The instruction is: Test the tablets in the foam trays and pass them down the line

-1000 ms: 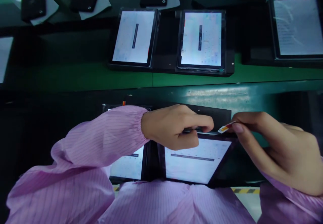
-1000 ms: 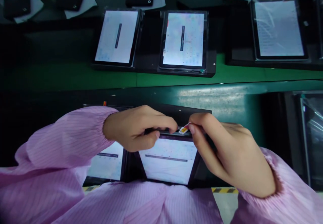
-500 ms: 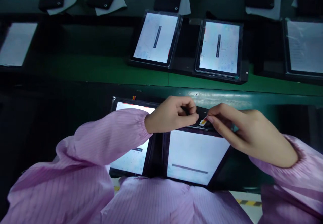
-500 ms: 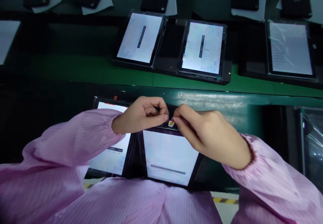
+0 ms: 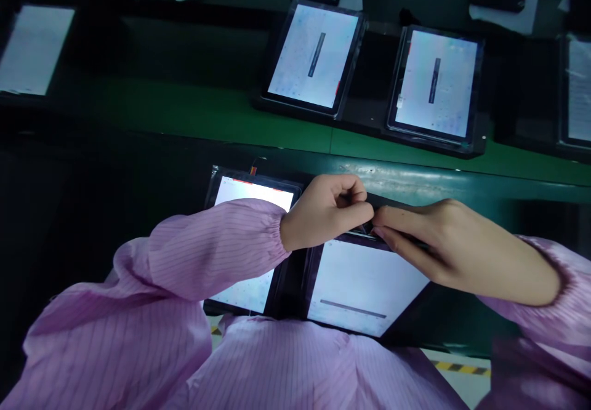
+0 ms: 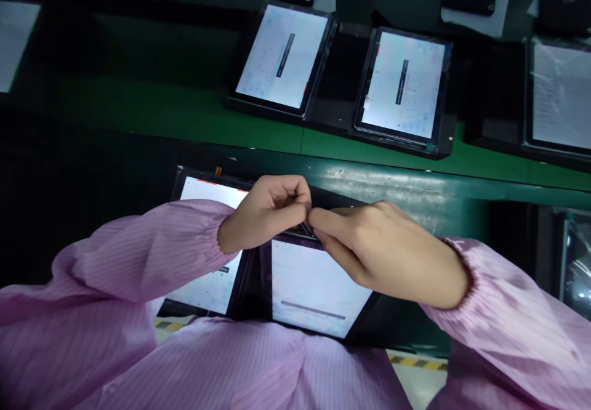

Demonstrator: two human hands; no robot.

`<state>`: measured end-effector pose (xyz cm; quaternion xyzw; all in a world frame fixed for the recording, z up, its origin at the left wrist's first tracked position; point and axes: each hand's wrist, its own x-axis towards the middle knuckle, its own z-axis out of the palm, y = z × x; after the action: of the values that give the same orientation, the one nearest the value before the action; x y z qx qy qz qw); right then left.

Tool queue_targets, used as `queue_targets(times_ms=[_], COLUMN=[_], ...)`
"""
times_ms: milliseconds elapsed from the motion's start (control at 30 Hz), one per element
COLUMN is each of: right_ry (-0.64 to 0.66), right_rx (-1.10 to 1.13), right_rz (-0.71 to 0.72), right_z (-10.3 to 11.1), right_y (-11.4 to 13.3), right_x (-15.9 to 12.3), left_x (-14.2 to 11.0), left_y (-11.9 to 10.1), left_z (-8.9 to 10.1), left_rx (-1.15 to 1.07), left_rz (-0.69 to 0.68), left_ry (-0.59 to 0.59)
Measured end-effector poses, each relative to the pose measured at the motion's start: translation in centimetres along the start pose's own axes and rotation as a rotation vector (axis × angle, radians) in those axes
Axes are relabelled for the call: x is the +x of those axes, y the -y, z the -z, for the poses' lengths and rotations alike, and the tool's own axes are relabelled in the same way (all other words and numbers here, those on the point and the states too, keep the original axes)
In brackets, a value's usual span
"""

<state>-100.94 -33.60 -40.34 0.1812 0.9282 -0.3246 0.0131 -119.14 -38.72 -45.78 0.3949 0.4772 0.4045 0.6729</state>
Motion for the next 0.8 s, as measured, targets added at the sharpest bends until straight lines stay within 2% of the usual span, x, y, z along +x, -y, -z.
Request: queue_targets(times_ms=[267, 333, 467, 533, 567, 633, 667, 700, 733, 767, 800], right_ry=[0.073, 0.097, 0.148, 0.046, -0.073, -0.395, -0.567, -0.667, -0.738, -0.791, -0.818], right_rx=[0.111, 0.137, 0.230, 0.299, 0.314, 0.274, 0.210, 0.151, 0.110, 0.085, 0.083], right_rz=[0.003, -0.041, -0.220, -0.310, -0.395, -0.661, -0.854, -0.986, -1.087, -1.164, -1.207], right_z=[-1.0, -1.4, -1.4, -0.8, -0.4, 0.4, 0.8, 1.1, 1.3, 1.5, 1.5], right_y=[-0.9, -0.8, -1.0, -2.3, -3.5, -6.8, -8.8, -10.9, -12.9, -14.8, -16.4], right_x=[1.2, 1.6, 2.0, 1.6, 1.1, -0.2, -0.9, -1.6, -2.2, -2.7, -3.2], left_x=[0.1, 0.1, 0.3, 0.7, 1.1, 2.4, 3.4, 4.6, 5.9, 7.3, 8.7], left_y=[0.7, 0.9, 1.5, 2.0, 2.3, 2.8, 2.8, 2.6, 2.3, 1.8, 1.1], left_z=[1.2, 1.6, 2.2, 2.6, 3.0, 4.3, 5.3, 6.6, 8.0, 9.5, 11.0], left_rx=[0.035, 0.049, 0.085, 0.112, 0.133, 0.222, 0.315, 0.457, 0.615, 0.804, 0.979], left_rz=[0.016, 0.026, 0.040, 0.074, 0.100, 0.109, 0.062, -0.007, -0.094, -0.182, -0.191], left_ry=[-0.004, -0.008, -0.021, -0.017, -0.003, 0.012, -0.033, -0.144, -0.298, -0.515, -0.754])
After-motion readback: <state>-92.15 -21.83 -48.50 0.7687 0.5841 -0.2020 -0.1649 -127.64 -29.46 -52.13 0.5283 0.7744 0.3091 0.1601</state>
